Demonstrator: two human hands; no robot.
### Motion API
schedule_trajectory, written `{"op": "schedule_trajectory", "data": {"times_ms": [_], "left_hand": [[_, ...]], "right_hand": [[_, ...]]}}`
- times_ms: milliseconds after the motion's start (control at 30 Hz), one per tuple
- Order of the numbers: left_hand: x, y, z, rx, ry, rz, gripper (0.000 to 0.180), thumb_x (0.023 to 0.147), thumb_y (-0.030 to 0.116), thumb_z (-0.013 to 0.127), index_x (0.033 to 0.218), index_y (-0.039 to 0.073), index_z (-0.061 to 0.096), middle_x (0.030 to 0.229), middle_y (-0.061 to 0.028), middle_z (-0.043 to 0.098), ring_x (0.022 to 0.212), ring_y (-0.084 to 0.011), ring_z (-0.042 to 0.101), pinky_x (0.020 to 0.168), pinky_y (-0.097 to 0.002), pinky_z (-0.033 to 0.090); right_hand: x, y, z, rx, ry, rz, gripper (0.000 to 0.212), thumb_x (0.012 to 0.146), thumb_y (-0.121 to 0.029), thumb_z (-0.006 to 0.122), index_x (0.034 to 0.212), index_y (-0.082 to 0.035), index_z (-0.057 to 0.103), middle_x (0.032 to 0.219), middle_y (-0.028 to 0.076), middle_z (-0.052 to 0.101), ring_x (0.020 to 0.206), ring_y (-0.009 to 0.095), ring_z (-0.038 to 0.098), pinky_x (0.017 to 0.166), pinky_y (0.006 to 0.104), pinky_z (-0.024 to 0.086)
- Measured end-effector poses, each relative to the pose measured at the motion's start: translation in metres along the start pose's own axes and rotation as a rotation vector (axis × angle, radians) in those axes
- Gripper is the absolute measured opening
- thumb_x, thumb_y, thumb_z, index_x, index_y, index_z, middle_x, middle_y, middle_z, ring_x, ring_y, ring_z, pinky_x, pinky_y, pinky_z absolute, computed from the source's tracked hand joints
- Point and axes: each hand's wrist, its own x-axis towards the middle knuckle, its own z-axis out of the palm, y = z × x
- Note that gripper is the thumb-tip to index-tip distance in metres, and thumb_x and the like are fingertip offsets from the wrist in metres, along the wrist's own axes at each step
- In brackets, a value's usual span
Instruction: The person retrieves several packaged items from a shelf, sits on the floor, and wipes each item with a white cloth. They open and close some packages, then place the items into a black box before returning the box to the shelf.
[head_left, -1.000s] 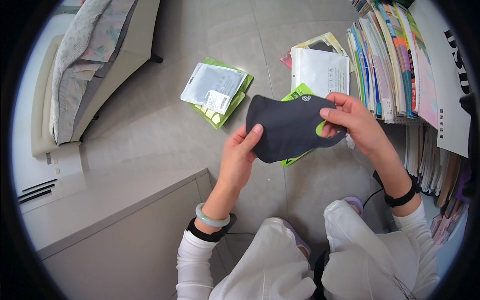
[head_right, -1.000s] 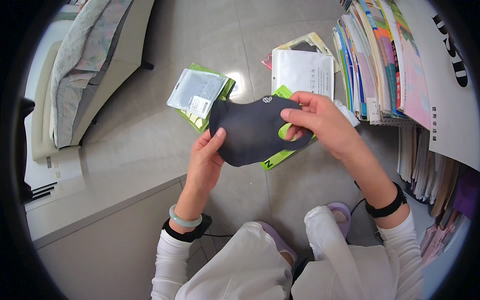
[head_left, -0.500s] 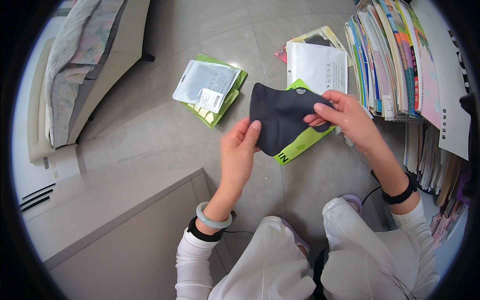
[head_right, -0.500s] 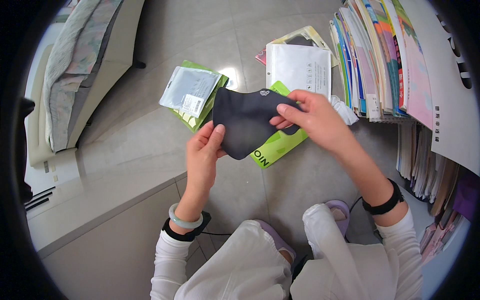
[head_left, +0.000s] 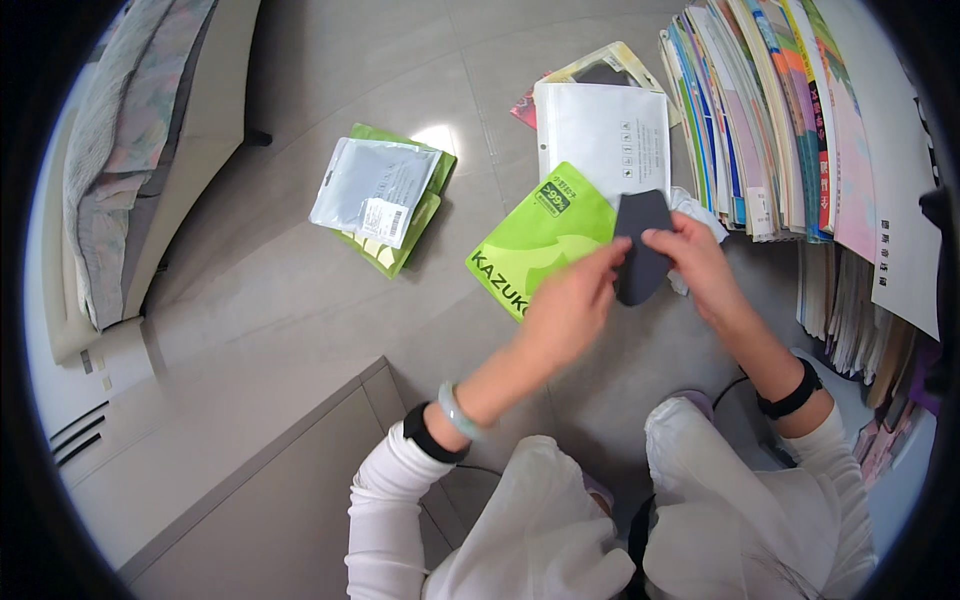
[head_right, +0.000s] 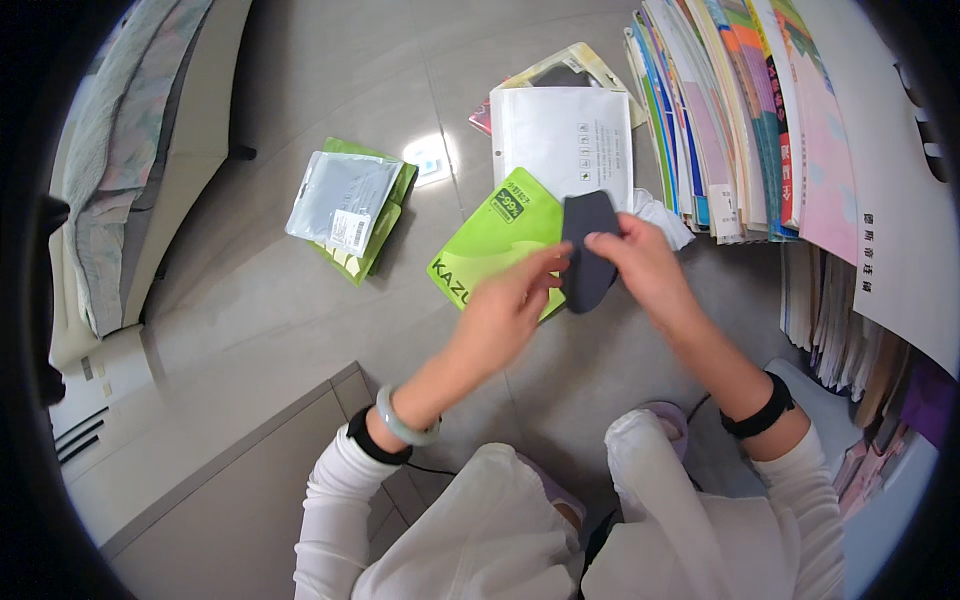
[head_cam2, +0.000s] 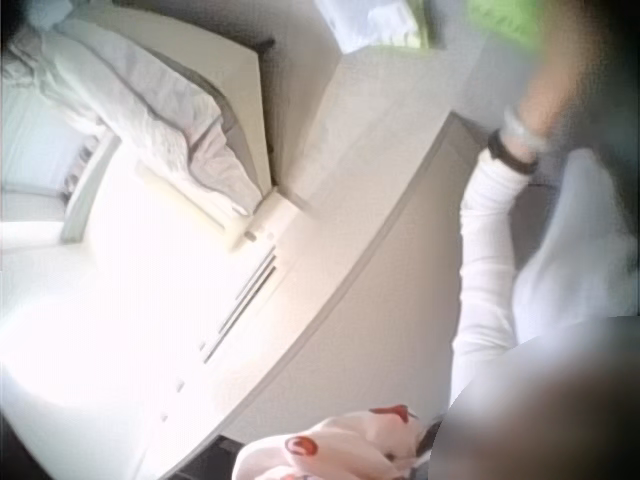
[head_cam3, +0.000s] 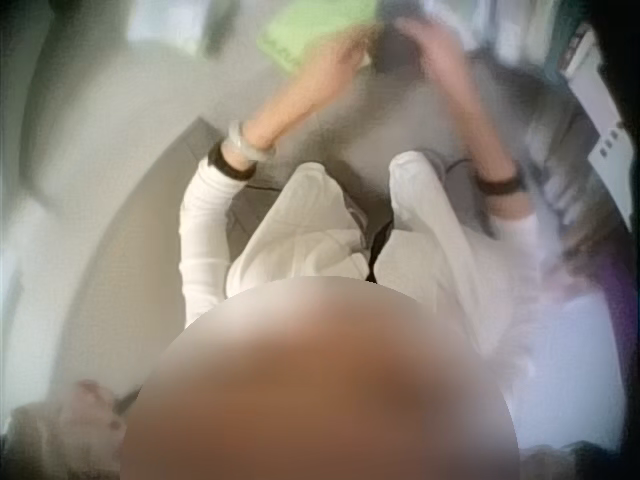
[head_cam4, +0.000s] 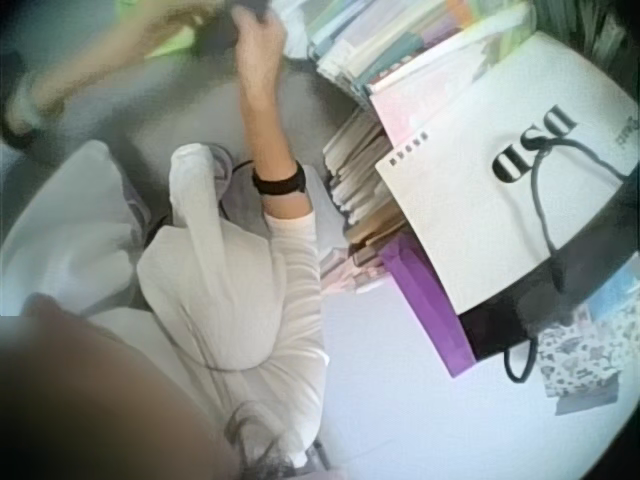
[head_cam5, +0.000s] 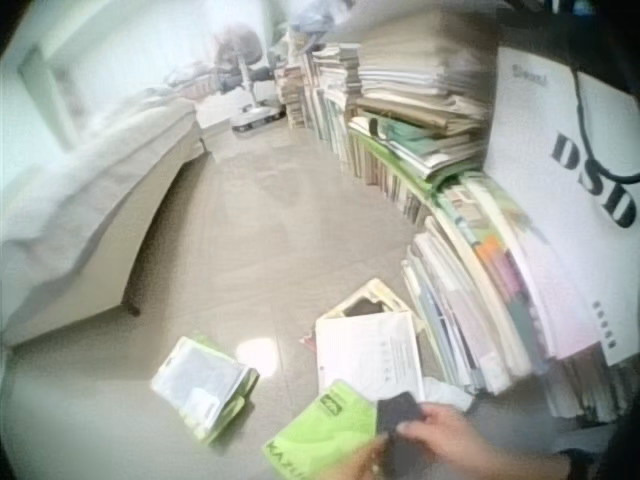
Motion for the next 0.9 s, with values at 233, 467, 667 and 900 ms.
{"op": "schedule_trajectory", "data": {"times_ms": [233, 467, 667, 900], "left_hand": [[0.09, -0.048, 0.008, 0.545, -0.213, -0.019, 0.039, 0.089, 0.017, 0.061, 0.128, 0.017, 0.059, 0.081, -0.015, 0.069, 0.078, -0.0331, 0.068, 0.068, -0.045, 0.053], [0.106, -0.059, 0.01, 0.563, -0.211, 0.128, 0.015, 0.091, 0.023, 0.062, 0.09, 0.008, 0.067, 0.074, -0.0146, 0.068, 0.071, -0.0328, 0.069, 0.061, -0.0446, 0.053], [0.098, -0.054, 0.007, 0.652, -0.284, 0.055, 0.034, 0.094, 0.036, 0.058, 0.08, 0.006, 0.068, 0.072, -0.0144, 0.068, 0.069, -0.0345, 0.067, 0.063, -0.0451, 0.053], [0.065, -0.051, -0.011, 0.737, -0.252, 0.039, 0.031, 0.089, 0.029, 0.059, 0.072, 0.005, 0.069, 0.07, -0.0155, 0.067, 0.065, -0.0355, 0.067, 0.06, -0.0467, 0.053]], "right_hand": [[-0.004, -0.019, -0.039, -0.043, 0.123, -0.034, 0.028, 0.086, -0.011, 0.057, 0.112, 0.001, 0.062, 0.092, 0.003, 0.067, 0.083, 0.009, 0.062, 0.076, 0.0241, 0.05], [-0.011, -0.024, -0.042, 0.024, 0.131, -0.022, 0.03, 0.088, -0.013, 0.057, 0.114, 0.001, 0.06, 0.098, 0.005, 0.066, 0.084, 0.011, 0.064, 0.077, 0.0251, 0.051], [-0.004, -0.021, -0.032, -0.077, 0.021, 0.092, 0.032, 0.094, -0.016, 0.061, 0.121, 0.0, 0.056, 0.102, 0.004, 0.066, 0.087, 0.008, 0.062, 0.078, 0.023, 0.051], [-0.005, -0.022, -0.02, -0.258, -0.227, 0.132, 0.039, 0.091, -0.022, 0.068, 0.121, 0.001, 0.058, 0.101, 0.006, 0.067, 0.089, 0.01, 0.063, 0.079, 0.0255, 0.051]]}}
